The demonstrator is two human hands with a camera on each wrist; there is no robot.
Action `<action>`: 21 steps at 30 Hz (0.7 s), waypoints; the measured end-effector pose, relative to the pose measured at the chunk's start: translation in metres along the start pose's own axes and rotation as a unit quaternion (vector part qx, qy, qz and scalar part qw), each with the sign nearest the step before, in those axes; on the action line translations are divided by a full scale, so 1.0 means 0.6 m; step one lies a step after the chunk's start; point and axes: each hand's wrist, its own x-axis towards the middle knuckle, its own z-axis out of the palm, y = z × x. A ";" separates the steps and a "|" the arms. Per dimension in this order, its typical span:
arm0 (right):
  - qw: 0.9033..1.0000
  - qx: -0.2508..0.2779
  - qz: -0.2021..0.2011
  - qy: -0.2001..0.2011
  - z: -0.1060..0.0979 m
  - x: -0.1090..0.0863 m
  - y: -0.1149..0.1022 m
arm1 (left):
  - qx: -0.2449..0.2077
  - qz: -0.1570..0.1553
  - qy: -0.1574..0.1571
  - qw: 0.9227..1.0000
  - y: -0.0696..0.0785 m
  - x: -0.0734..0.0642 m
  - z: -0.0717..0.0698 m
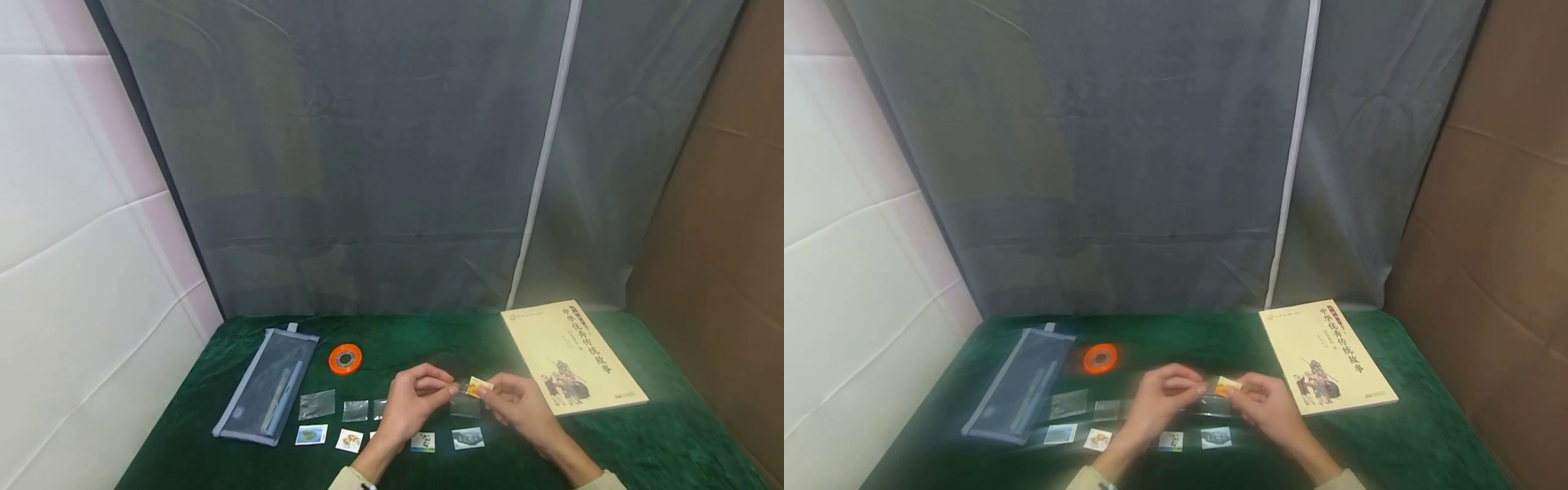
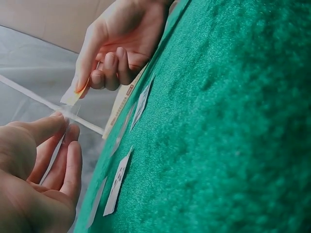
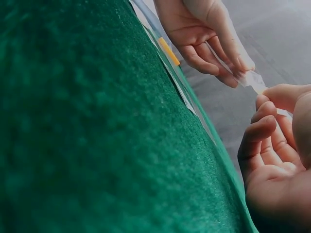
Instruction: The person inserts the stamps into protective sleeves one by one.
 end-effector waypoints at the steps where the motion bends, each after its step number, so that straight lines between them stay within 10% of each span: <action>1: 1.000 0.001 0.000 -0.001 0.000 0.000 0.000 | 0.000 -0.001 0.000 1.000 0.000 0.000 0.000; 21: 0.997 0.013 -0.044 -0.059 0.000 -0.002 0.004 | -0.061 -0.026 -0.014 0.998 0.001 0.000 0.006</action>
